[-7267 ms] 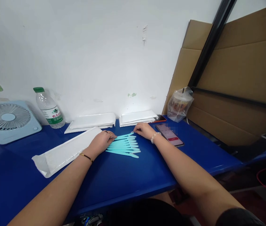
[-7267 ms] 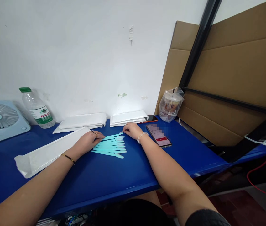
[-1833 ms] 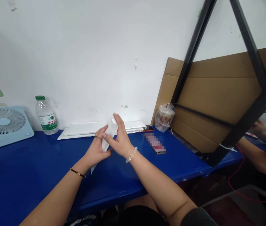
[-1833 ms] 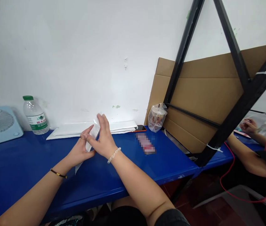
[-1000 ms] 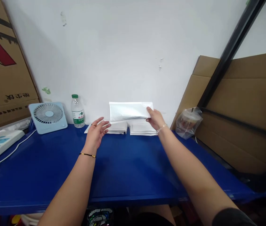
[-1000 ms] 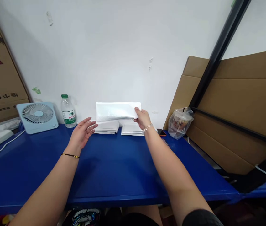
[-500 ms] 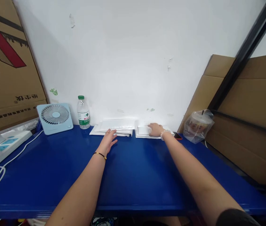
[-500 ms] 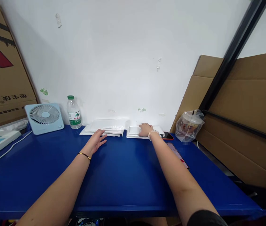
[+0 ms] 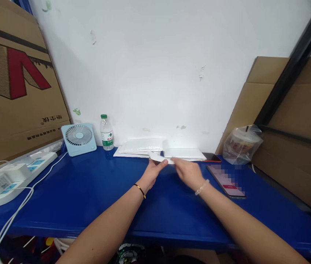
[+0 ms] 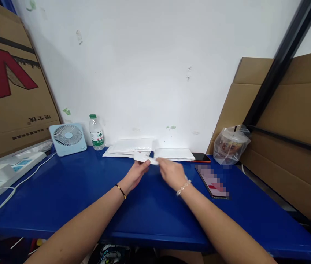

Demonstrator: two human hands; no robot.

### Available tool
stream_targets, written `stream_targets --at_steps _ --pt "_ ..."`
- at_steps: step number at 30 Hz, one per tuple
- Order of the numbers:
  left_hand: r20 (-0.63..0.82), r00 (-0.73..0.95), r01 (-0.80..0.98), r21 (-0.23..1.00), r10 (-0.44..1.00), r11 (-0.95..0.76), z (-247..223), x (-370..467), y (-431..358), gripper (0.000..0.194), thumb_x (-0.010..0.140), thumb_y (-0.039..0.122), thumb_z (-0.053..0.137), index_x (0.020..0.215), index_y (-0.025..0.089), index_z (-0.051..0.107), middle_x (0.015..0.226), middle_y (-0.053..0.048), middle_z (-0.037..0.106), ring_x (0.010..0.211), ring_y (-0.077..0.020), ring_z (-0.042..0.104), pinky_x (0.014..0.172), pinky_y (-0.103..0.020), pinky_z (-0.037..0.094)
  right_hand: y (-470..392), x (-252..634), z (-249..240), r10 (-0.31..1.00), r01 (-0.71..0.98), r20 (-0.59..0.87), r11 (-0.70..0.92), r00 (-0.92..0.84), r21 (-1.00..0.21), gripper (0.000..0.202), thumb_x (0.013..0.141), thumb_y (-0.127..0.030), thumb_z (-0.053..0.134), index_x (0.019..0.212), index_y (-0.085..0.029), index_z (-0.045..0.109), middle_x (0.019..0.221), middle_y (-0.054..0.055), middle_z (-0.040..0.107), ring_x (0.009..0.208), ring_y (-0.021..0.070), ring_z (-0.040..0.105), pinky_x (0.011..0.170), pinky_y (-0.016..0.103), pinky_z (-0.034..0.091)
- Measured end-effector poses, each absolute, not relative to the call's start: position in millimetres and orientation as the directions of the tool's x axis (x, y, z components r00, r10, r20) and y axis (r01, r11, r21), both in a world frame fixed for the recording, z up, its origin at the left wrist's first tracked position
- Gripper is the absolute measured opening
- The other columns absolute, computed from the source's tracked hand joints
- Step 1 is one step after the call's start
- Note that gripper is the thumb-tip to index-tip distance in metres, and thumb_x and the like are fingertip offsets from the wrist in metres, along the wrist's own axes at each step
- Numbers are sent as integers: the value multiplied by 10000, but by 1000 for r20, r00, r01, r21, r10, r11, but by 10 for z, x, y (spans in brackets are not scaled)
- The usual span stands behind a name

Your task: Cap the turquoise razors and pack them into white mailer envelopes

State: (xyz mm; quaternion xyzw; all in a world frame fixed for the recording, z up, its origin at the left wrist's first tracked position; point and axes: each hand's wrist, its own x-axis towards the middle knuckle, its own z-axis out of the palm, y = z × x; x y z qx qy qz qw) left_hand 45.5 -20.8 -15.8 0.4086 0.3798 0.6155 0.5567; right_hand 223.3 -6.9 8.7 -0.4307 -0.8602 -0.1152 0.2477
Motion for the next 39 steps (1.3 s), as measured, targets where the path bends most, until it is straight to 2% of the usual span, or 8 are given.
stream_targets --at_steps 3,8,13,17,21,24,32,39 --pt "173 -188 -441 865 967 -240 -125 463 -198 675 663 360 715 1242 236 393 1161 -82 567 1100 -207 525 948 -339 382 -238 2113 13 593 601 481 783 -646 -158 394 891 -332 427 1281 -284 453 1270 38 542 1120 186 529 907 318 432" --pt "269 -408 -395 809 872 -435 161 352 -227 536 684 349 686 1163 249 467 1044 -27 610 1020 -193 578 891 -310 432 49 2392 -98 696 504 318 698 -643 -510 1160 509 -497 771 1437 -209 138 1471 134 215 1339 289 221 1089 434 215" --pt "366 -454 -303 794 812 -527 541 406 -281 470 697 368 670 1113 244 491 1099 -26 589 1047 -202 569 871 -282 444 182 2523 -233 663 430 144 620 -735 -656 1190 459 -456 802 1432 -205 165 1461 136 241 1320 310 259 1084 445 213" --pt "389 -464 -313 768 795 -559 672 467 -273 415 695 369 678 1044 223 507 1076 -41 587 1044 -216 564 835 -284 450 108 2354 -271 669 389 265 659 -695 -644 1068 523 -427 785 1411 -231 225 1403 103 366 1262 292 366 1043 425 294" --pt "436 -479 -289 741 762 -606 755 399 -227 427 679 370 695 1023 203 505 1049 -53 580 1021 -215 570 845 -297 438 89 2243 -308 688 421 354 691 -634 -588 610 756 -341 612 1316 -234 395 1246 84 528 1133 252 498 956 389 384" --pt "468 -521 -255 713 714 -653 933 242 -209 443 649 363 711 995 200 487 963 -29 582 933 -197 600 820 -304 452 98 2249 -321 680 489 315 710 -662 -506 407 817 -362 531 1199 -223 518 1150 85 566 1036 237 545 899 370 423" --pt "536 -472 -157 731 700 -664 1572 -157 -361 410 626 350 713 935 198 489 963 -34 582 962 -228 586 774 -326 495 105 2307 -318 656 552 243 742 -715 -380 558 832 -548 435 1286 -225 460 1308 91 455 1162 263 462 969 394 395" --pt "586 -427 -87 731 689 -676 1677 -203 -439 408 645 332 684 971 197 480 975 -37 573 966 -223 582 787 -335 495 123 2304 -357 647 549 233 749 -726 -370 580 836 -568 413 1308 -232 445 1363 86 417 1245 264 384 1036 409 325"
